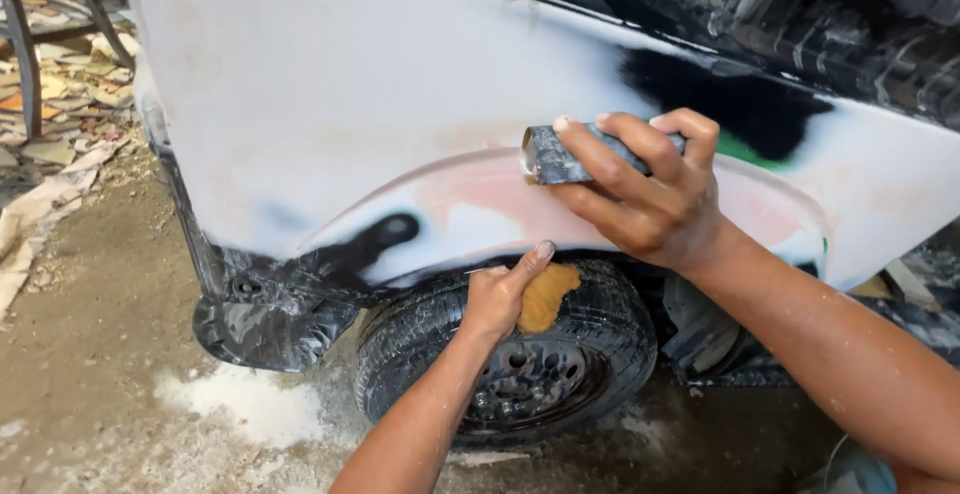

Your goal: The person uses a sanding block to sand the side panel of a car, focusing on the area above the rear wheel. They hold a sponge in their other hand while working on the vehicle's surface.

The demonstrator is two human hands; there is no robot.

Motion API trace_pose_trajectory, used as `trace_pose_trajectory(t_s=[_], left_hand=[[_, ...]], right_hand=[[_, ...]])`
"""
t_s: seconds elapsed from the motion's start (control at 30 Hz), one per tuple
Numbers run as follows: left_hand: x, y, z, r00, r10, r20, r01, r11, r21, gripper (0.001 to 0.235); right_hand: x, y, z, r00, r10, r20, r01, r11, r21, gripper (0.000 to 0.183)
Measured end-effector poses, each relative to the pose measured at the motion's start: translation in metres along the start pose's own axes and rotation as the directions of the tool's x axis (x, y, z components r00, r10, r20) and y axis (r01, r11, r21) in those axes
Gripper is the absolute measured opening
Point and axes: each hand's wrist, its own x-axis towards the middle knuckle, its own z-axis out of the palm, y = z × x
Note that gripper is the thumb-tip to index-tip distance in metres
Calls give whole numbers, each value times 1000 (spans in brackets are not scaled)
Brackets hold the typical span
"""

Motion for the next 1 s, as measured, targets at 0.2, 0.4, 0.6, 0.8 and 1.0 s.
trace_pose_trajectory(t_s=[0.2,0.4,0.6,0.8,1.0], left_hand=[[3,-6,-3,998,-49,26,45,991,128,65],[-2,2,0,999,-49,10,47,991,127,67],[-2,3,1,998,-59,7,58,996,72,64],[-2,-4,2,999,-44,12,43,997,64,61],[-1,3,4,1000,-29,-4,29,999,27,61]], right_hand=[[2,-3,-1,1000,-20,9,20,1000,2,26],[7,-6,-1,1000,-23,-15,22,1000,-19,24],[3,-4,-3,999,-21,24,22,999,-38,25],[3,-4,-2,999,-20,43,22,999,-27,23],[2,-3,-2,999,-6,39,6,1000,-7,23]])
